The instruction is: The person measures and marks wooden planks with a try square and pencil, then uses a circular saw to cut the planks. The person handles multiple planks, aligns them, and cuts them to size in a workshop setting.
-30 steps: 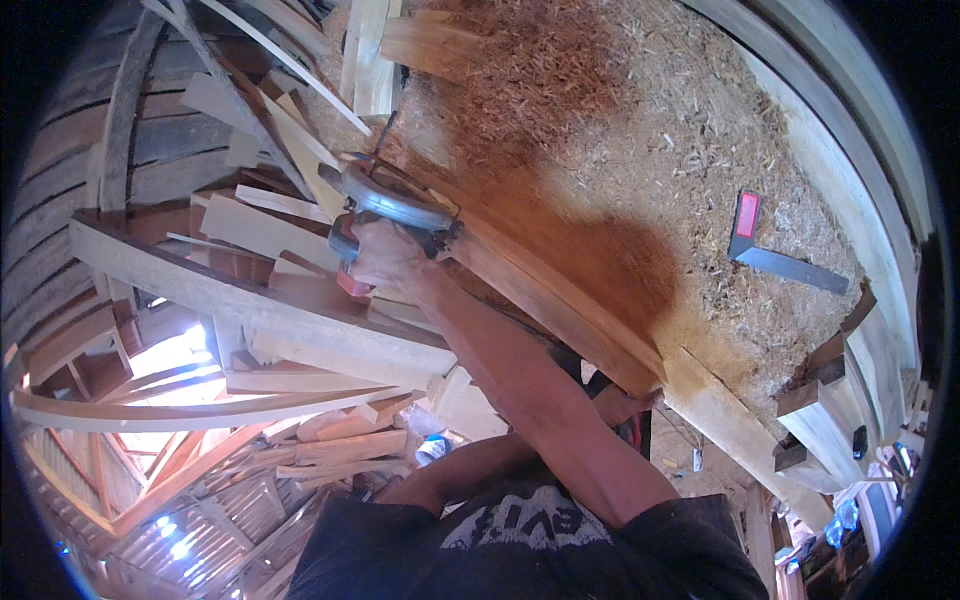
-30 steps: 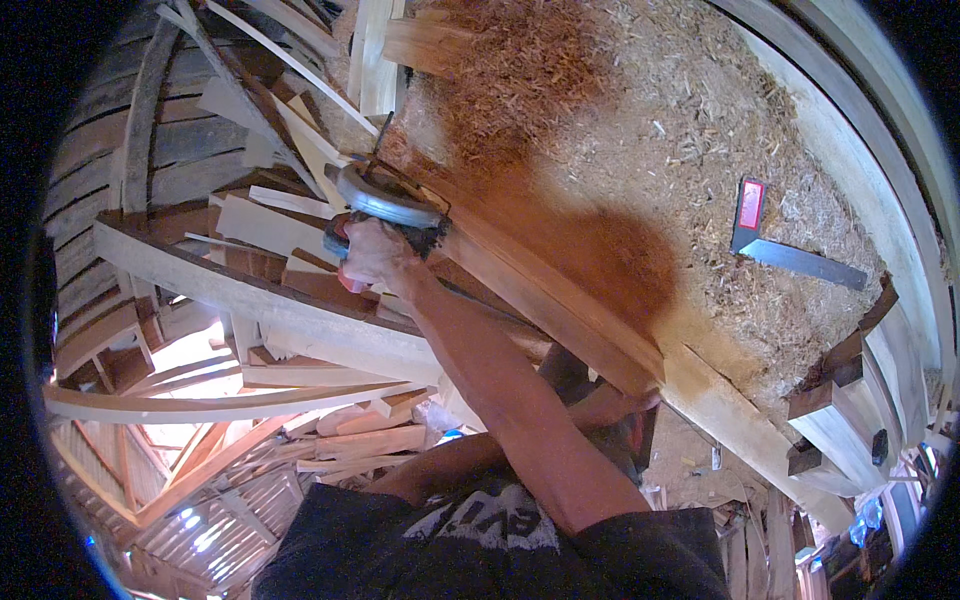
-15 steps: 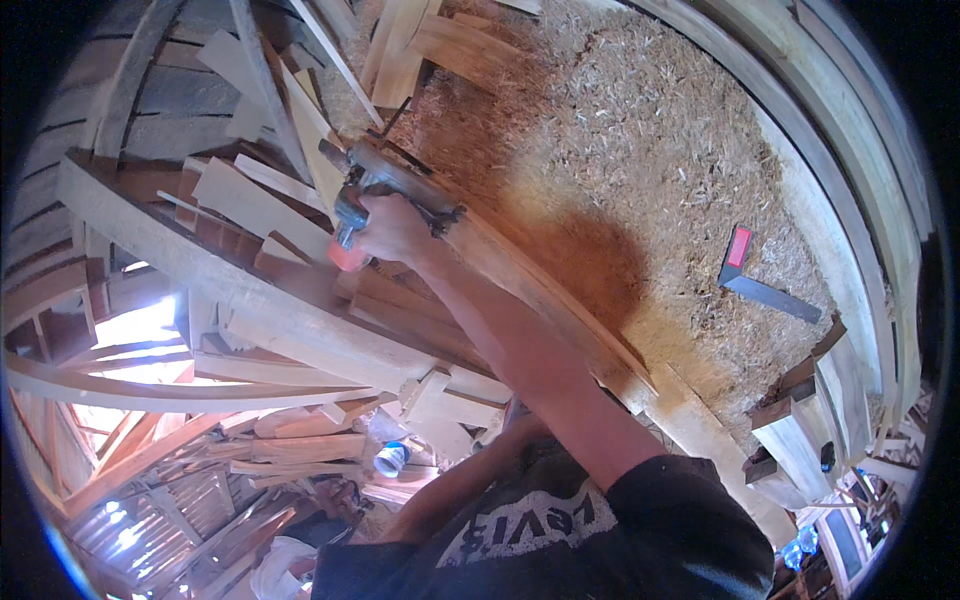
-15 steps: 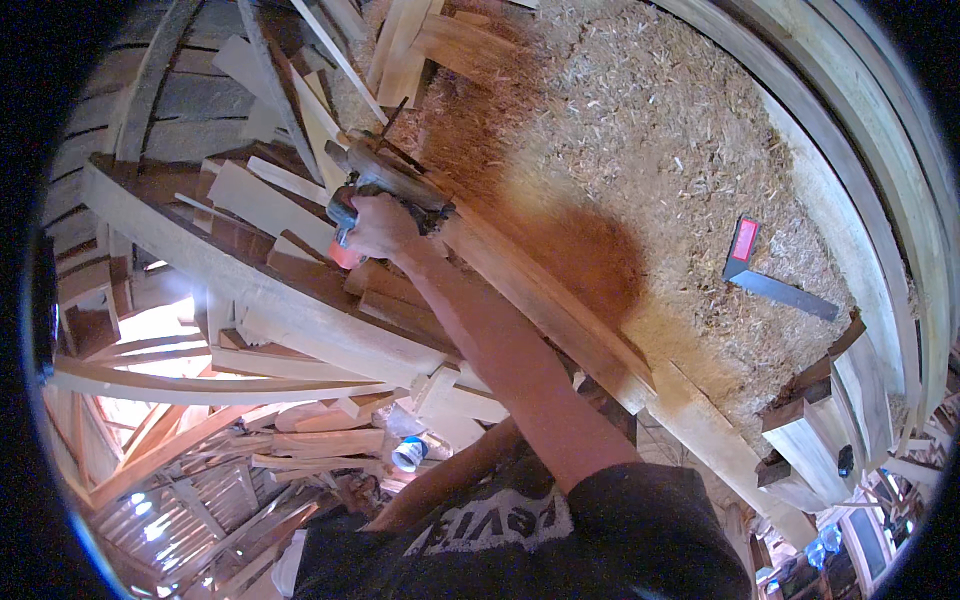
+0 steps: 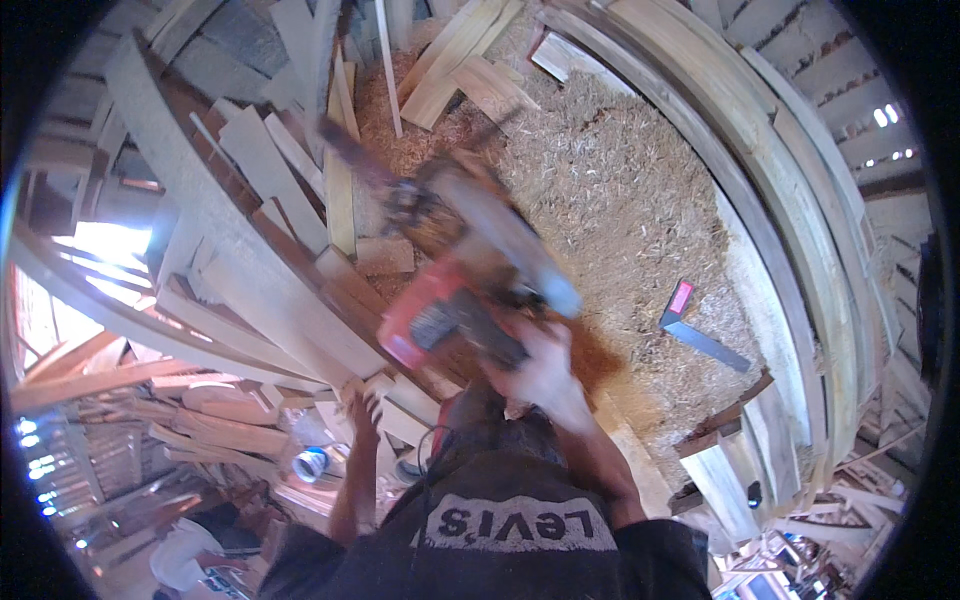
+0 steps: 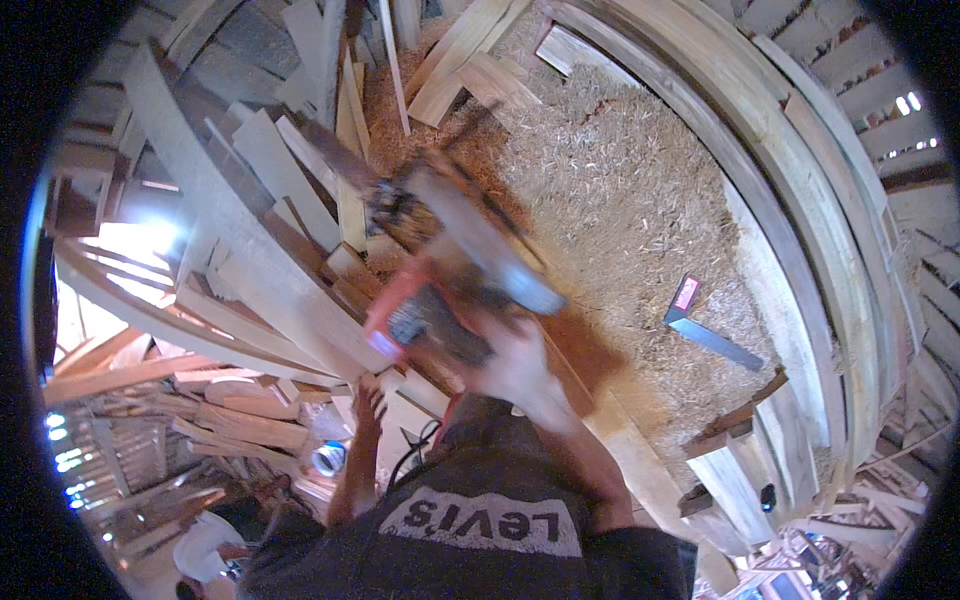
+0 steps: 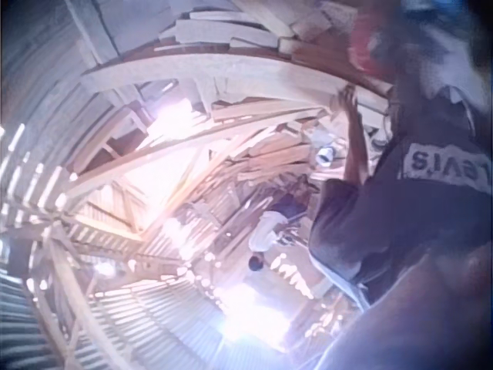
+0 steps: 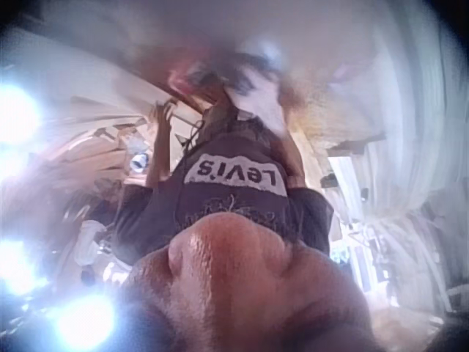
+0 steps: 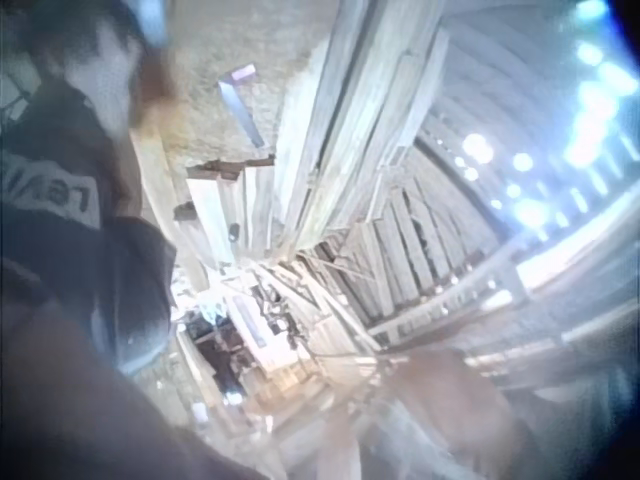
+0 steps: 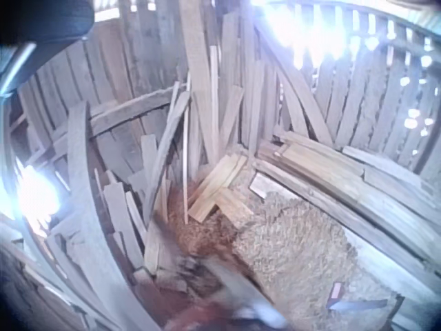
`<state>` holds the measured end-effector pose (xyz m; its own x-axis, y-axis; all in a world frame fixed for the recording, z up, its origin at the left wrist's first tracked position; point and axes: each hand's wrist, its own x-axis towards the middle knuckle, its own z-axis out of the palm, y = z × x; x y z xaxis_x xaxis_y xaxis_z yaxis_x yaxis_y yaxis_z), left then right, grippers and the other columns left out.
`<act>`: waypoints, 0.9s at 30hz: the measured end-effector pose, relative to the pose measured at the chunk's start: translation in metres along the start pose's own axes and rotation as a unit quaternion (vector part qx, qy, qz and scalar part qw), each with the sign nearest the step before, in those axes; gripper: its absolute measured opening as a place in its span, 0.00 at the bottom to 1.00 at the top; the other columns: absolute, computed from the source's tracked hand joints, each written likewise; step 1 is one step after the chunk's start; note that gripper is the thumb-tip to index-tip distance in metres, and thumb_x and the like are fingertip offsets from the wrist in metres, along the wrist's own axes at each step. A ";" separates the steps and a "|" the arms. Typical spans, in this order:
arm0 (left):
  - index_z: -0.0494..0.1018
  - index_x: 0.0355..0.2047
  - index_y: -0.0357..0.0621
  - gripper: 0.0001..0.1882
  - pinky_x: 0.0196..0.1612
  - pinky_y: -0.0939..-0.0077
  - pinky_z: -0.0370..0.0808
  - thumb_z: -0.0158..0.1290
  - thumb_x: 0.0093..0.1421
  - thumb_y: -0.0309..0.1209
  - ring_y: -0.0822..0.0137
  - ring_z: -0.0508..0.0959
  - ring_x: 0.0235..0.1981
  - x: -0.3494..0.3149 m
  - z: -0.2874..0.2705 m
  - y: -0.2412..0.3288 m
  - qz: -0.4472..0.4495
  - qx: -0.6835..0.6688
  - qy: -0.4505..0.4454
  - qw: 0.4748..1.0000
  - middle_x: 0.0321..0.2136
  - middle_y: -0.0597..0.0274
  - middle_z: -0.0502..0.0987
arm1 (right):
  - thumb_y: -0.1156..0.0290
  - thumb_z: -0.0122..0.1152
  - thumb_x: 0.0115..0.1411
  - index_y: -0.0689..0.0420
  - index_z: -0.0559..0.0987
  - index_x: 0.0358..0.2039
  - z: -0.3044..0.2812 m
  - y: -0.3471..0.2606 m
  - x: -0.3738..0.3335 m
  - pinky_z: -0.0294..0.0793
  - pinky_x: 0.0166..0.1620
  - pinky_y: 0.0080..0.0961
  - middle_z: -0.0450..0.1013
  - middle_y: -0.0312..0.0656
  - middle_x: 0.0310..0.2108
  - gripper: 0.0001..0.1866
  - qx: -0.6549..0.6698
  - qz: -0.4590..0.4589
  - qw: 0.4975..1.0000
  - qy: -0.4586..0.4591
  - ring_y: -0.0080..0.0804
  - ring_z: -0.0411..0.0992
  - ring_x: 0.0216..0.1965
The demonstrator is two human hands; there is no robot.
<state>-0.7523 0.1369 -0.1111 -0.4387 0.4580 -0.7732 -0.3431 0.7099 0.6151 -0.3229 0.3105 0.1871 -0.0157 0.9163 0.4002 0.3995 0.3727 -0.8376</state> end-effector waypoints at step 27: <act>0.63 0.68 0.37 0.41 0.61 0.53 0.76 0.65 0.54 0.22 0.50 0.78 0.56 -0.212 0.287 0.175 0.388 -0.044 -0.325 0.861 0.56 0.44 0.75 | 0.73 0.68 0.52 0.70 0.78 0.50 -0.268 -0.278 -0.623 0.61 0.21 0.25 0.69 0.39 0.20 0.24 -0.222 0.269 0.594 0.725 0.25 0.63 0.18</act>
